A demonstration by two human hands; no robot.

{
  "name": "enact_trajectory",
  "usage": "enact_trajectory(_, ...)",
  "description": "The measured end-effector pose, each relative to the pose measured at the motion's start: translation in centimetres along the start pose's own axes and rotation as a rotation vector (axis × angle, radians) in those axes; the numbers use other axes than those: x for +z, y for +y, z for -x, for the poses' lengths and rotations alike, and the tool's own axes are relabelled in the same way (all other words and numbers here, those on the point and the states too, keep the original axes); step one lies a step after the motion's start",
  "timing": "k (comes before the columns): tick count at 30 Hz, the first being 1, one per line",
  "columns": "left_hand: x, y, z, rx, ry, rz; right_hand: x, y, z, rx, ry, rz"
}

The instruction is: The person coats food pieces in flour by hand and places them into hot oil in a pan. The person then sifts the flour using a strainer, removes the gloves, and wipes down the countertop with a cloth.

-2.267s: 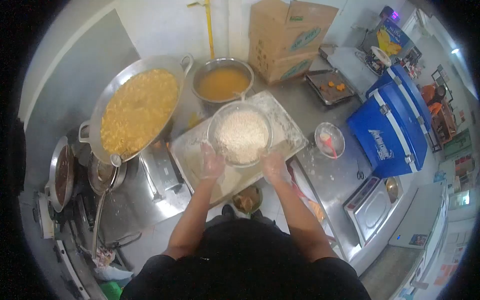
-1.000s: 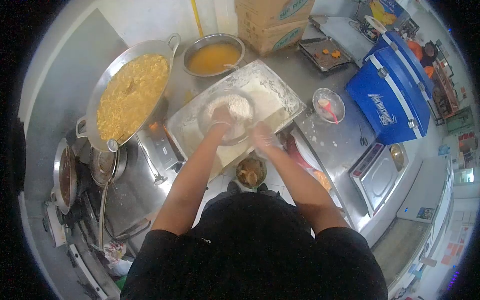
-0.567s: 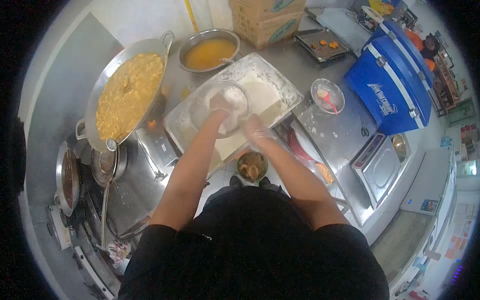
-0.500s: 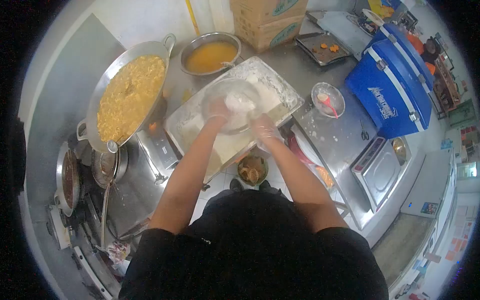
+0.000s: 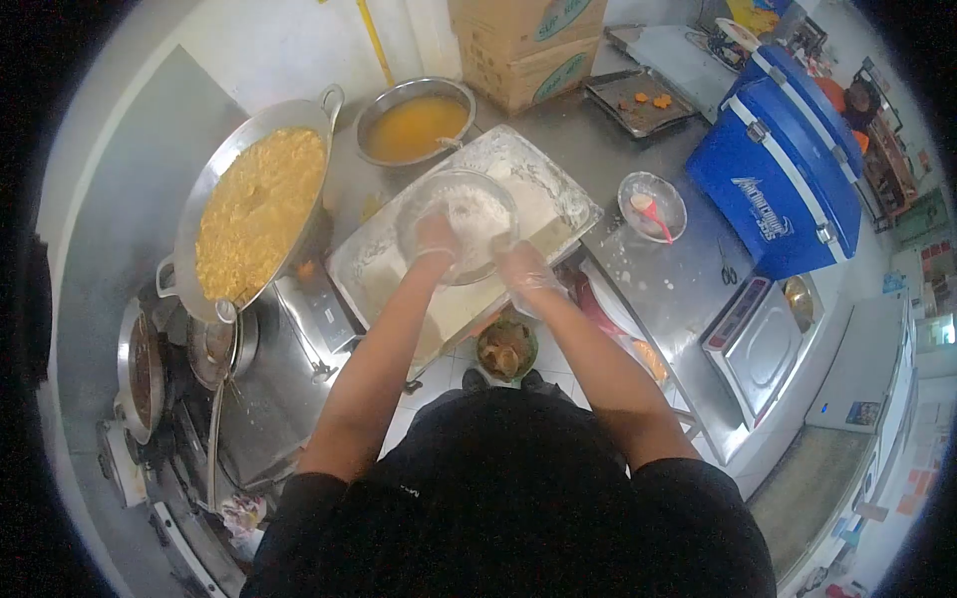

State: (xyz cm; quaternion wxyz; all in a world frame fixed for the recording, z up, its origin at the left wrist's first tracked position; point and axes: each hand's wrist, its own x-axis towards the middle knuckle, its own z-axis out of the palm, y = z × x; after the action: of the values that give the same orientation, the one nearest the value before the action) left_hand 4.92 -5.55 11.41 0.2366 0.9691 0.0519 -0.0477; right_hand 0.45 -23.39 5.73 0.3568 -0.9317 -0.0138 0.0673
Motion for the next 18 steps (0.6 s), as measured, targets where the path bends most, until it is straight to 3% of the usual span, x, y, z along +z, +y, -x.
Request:
enact_trajectory(1,1.1,-0.8,0.4,0.094,0.125,-0.116,-0.8,0.2,0.2,0.05,-0.013,-0.041)
enact_trajectory(3,3.3,-1.3,-0.5,0.36,0.065,-0.265,-1.0,-0.8,1.1,0.115,-0.021,-0.087)
enact_trajectory(5,5.9,-2.4,-3.2,0.31,0.043,-0.146,0.1,-3.7,1.7,0.136,0.0,-0.096)
enact_trajectory(8,6.8,-2.5,-5.1,-0.074,-0.044,0.167,2.1,-2.9,0.5,0.162,-0.088,-0.084)
enact_trajectory(10,0.2,0.2,-1.7,-0.129,-0.194,0.046,-1.0,-2.9,0.9,0.145,-0.095,-0.036)
enact_trajectory(13,1.5,-1.2,-0.5,0.105,0.134,-0.185,-3.6,-2.3,0.0,0.223,-0.051,-0.065)
enact_trajectory(15,5.0,-2.7,-2.9,0.082,-0.061,0.276,-2.9,-2.6,0.3,0.243,-0.055,-0.104)
enact_trajectory(17,5.7,-2.0,-3.2,-0.063,-0.146,0.437,-1.5,-4.2,1.4,0.189,-0.086,-0.127)
enact_trajectory(18,4.2,0.0,-2.1,-0.193,-0.142,0.361,-1.1,-4.1,1.6,0.197,-0.106,-0.101)
